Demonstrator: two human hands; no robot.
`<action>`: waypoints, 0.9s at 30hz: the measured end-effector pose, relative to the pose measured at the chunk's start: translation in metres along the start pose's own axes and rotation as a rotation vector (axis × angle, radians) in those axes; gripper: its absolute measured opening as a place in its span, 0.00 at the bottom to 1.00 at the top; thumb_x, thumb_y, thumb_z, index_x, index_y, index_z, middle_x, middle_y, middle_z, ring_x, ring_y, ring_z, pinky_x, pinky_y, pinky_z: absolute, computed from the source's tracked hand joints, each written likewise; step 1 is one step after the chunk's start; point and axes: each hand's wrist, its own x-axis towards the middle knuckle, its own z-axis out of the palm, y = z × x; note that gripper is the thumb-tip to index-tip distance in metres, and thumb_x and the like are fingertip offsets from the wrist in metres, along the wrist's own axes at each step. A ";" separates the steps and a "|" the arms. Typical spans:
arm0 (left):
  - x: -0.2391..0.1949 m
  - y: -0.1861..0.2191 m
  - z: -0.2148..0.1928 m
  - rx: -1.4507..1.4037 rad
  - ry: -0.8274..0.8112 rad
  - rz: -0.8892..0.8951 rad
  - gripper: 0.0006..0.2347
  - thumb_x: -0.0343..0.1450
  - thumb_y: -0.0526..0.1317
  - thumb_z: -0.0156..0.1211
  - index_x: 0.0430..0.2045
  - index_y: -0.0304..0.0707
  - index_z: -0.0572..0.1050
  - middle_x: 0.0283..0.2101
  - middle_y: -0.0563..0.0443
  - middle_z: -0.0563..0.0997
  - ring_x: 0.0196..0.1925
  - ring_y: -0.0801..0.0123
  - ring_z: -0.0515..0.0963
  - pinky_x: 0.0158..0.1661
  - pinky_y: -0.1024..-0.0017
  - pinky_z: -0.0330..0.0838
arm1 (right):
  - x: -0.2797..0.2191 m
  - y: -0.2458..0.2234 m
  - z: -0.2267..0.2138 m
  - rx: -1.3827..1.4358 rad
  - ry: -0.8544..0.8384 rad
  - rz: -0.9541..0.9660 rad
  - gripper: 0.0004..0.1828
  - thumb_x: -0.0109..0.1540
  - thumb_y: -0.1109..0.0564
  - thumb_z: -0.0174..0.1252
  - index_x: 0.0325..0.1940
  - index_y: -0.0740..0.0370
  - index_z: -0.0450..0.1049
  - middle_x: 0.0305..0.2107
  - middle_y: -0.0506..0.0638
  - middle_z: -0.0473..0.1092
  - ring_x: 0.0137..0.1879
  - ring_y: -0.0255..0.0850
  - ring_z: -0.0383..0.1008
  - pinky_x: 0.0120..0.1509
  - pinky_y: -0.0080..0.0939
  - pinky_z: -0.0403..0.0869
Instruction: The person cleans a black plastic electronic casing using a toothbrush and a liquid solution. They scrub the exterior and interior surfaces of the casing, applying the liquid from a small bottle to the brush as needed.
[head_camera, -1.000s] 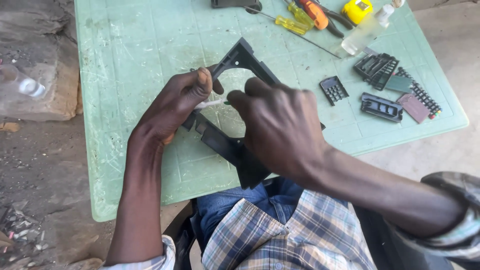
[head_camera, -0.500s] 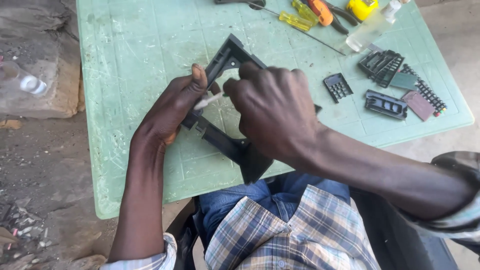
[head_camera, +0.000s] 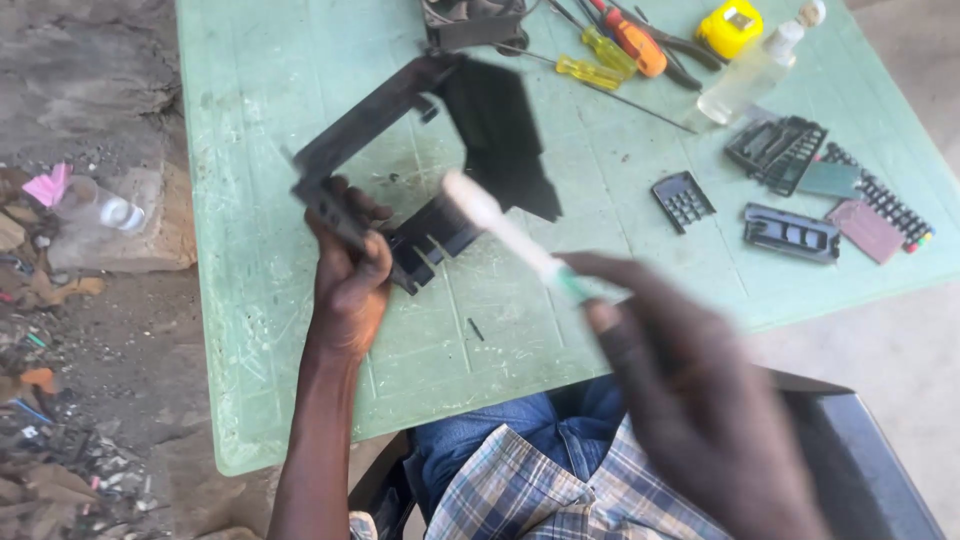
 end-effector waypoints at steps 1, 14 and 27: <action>-0.005 0.000 -0.002 0.010 -0.013 -0.012 0.27 0.76 0.39 0.60 0.70 0.51 0.53 0.57 0.61 0.67 0.61 0.71 0.67 0.69 0.68 0.54 | -0.002 0.009 0.011 0.015 0.009 0.009 0.22 0.68 0.49 0.47 0.62 0.52 0.77 0.16 0.38 0.57 0.20 0.29 0.53 0.19 0.33 0.53; -0.047 0.015 -0.015 0.572 0.106 -0.297 0.20 0.65 0.36 0.69 0.52 0.36 0.77 0.58 0.45 0.80 0.61 0.62 0.78 0.63 0.65 0.74 | 0.024 0.071 0.084 -0.233 -0.152 -0.149 0.29 0.64 0.62 0.43 0.72 0.54 0.66 0.08 0.49 0.63 0.10 0.43 0.60 0.19 0.49 0.60; -0.026 0.060 0.037 0.641 -0.057 -0.380 0.15 0.70 0.41 0.62 0.50 0.38 0.79 0.62 0.48 0.79 0.67 0.63 0.75 0.68 0.66 0.66 | 0.046 0.076 0.095 -0.985 -0.196 -0.430 0.34 0.66 0.70 0.42 0.77 0.59 0.56 0.13 0.44 0.57 0.14 0.33 0.50 0.13 0.38 0.53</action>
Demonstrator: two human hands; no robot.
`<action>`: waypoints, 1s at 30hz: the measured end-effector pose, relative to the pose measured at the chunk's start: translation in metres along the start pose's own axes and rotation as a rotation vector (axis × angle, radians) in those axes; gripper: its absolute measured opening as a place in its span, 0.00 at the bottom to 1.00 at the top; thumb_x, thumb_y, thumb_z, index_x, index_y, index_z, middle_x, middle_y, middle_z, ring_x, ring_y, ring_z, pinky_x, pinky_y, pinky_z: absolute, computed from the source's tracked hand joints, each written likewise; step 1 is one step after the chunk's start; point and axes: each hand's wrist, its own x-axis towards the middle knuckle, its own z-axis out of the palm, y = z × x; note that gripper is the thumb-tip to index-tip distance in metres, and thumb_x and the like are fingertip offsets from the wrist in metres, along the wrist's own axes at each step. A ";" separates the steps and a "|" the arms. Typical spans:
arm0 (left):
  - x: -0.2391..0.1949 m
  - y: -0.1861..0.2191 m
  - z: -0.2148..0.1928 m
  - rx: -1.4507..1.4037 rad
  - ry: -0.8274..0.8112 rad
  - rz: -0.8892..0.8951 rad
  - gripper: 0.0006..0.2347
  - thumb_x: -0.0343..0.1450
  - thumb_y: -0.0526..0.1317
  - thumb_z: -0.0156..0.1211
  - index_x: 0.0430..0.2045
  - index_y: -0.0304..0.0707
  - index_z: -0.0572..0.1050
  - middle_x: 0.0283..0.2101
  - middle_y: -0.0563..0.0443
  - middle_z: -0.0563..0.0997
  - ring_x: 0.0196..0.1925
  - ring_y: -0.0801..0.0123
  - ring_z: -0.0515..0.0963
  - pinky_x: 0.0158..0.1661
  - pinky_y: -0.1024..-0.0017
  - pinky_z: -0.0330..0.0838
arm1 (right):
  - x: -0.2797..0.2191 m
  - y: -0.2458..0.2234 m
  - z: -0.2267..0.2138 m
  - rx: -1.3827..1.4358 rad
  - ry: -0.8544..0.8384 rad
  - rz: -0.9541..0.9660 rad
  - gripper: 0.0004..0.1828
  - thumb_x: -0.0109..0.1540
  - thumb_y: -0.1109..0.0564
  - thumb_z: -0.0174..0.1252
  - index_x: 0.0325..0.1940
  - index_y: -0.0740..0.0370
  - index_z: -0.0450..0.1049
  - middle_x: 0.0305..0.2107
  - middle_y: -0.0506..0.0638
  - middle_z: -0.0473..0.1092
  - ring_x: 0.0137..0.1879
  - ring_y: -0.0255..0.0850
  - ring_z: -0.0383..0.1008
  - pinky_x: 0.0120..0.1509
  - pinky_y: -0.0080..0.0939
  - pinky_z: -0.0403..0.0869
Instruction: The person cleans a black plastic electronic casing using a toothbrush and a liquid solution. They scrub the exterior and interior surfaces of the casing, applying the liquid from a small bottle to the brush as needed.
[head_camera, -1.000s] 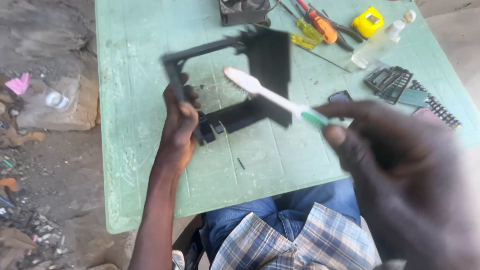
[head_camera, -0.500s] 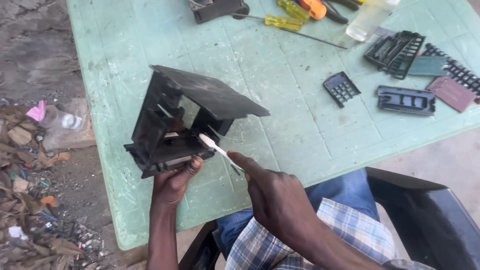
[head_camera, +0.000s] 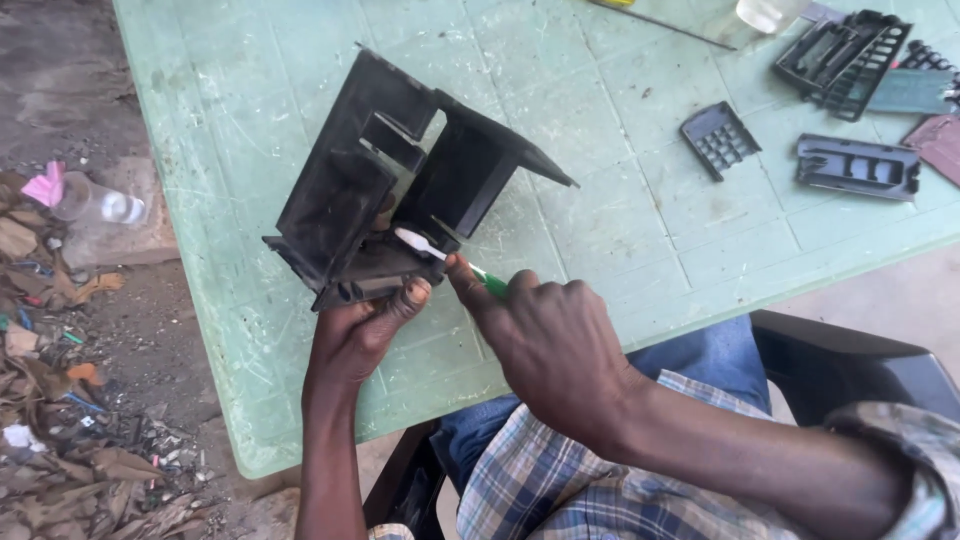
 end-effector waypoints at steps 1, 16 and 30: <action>0.001 -0.007 0.000 -0.005 -0.002 0.003 0.15 0.70 0.41 0.62 0.50 0.38 0.79 0.62 0.48 0.79 0.67 0.63 0.75 0.68 0.66 0.66 | 0.000 -0.004 -0.001 -0.006 0.000 0.002 0.34 0.66 0.70 0.42 0.77 0.59 0.56 0.13 0.44 0.57 0.14 0.33 0.50 0.13 0.38 0.53; 0.001 -0.020 -0.010 -0.033 -0.026 0.253 0.30 0.73 0.46 0.60 0.69 0.35 0.58 0.74 0.41 0.62 0.79 0.53 0.59 0.76 0.56 0.54 | 0.005 0.023 -0.036 1.862 -0.388 0.228 0.32 0.66 0.45 0.50 0.72 0.60 0.68 0.14 0.35 0.52 0.16 0.28 0.47 0.14 0.30 0.49; 0.000 -0.041 -0.014 0.082 0.086 0.076 0.12 0.69 0.39 0.66 0.45 0.39 0.82 0.54 0.49 0.84 0.64 0.63 0.78 0.68 0.62 0.67 | 0.008 -0.030 -0.007 0.450 -0.067 0.210 0.43 0.55 0.79 0.41 0.74 0.59 0.62 0.05 0.40 0.61 0.07 0.30 0.55 0.06 0.30 0.58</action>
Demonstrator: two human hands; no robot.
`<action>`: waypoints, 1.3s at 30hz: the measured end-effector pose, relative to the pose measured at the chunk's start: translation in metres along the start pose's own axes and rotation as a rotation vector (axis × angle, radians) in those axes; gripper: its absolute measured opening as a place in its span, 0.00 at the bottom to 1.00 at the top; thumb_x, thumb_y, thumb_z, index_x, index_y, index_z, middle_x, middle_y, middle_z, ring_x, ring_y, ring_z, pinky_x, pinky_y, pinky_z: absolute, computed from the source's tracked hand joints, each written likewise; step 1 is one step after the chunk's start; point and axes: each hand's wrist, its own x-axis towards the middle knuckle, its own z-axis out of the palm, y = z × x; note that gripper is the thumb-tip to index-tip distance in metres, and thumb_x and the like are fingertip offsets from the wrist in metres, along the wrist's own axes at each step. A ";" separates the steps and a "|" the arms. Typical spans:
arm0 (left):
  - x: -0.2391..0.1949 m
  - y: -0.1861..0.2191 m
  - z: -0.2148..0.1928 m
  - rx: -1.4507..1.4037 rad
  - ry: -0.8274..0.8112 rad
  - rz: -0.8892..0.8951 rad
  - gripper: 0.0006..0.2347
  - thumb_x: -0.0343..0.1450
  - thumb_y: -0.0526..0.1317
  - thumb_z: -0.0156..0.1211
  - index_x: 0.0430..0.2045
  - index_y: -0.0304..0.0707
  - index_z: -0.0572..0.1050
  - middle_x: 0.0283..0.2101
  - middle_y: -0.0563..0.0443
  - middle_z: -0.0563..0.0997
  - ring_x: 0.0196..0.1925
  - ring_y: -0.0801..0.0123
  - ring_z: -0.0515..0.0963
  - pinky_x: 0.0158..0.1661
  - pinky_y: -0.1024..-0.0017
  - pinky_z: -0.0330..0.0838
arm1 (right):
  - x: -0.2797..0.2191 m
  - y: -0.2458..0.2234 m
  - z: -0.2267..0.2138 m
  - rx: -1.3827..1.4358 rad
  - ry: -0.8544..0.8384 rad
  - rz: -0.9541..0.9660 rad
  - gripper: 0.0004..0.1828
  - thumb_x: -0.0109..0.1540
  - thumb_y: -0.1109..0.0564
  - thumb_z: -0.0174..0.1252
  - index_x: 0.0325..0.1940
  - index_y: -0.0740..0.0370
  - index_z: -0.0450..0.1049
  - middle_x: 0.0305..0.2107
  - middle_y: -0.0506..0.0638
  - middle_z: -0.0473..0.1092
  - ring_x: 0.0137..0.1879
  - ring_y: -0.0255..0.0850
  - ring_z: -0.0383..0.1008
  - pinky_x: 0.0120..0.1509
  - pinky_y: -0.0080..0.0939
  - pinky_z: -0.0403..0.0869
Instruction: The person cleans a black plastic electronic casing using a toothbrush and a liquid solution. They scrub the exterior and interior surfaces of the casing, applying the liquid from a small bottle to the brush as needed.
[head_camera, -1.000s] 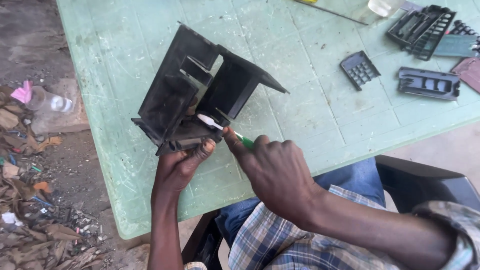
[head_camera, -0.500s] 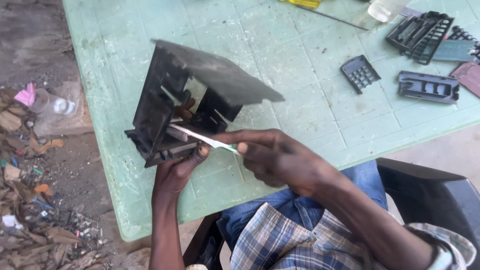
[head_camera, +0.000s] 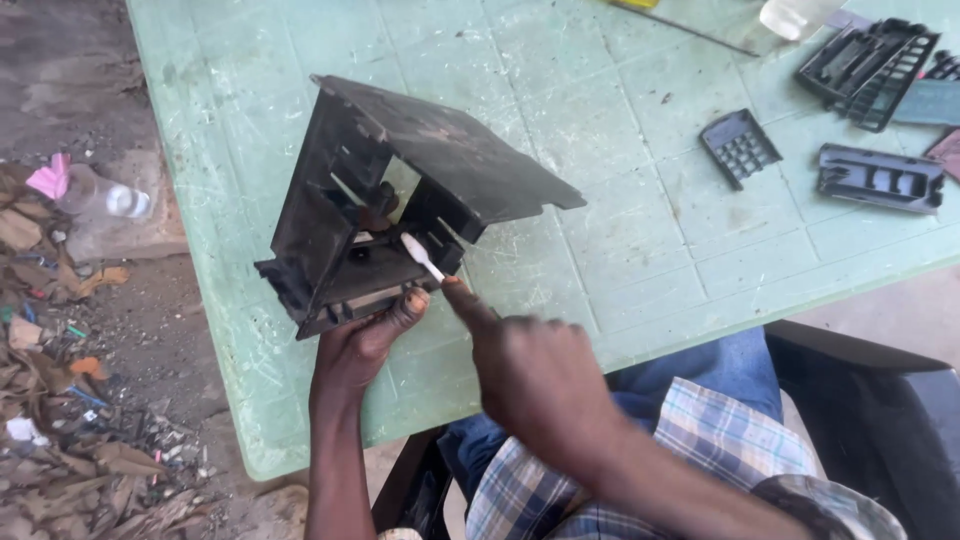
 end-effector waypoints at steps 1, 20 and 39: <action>-0.001 0.000 0.000 -0.002 0.002 0.010 0.12 0.69 0.39 0.66 0.45 0.39 0.82 0.54 0.49 0.84 0.64 0.63 0.78 0.68 0.62 0.67 | 0.005 0.013 -0.009 -0.005 0.008 -0.003 0.43 0.55 0.79 0.41 0.74 0.59 0.62 0.05 0.40 0.61 0.07 0.30 0.55 0.06 0.30 0.58; 0.002 0.003 0.000 -0.031 -0.041 0.078 0.18 0.70 0.41 0.65 0.53 0.38 0.72 0.63 0.47 0.74 0.69 0.62 0.70 0.69 0.65 0.64 | -0.049 0.009 0.007 0.393 0.107 0.084 0.37 0.58 0.68 0.47 0.72 0.54 0.67 0.12 0.48 0.67 0.14 0.37 0.64 0.20 0.47 0.67; 0.011 0.011 0.033 -0.671 -0.080 0.200 0.21 0.76 0.47 0.58 0.59 0.38 0.60 0.58 0.40 0.75 0.67 0.44 0.74 0.68 0.52 0.65 | -0.101 0.081 -0.091 0.757 0.223 0.521 0.28 0.56 0.47 0.58 0.58 0.48 0.90 0.32 0.52 0.92 0.36 0.40 0.81 0.48 0.38 0.66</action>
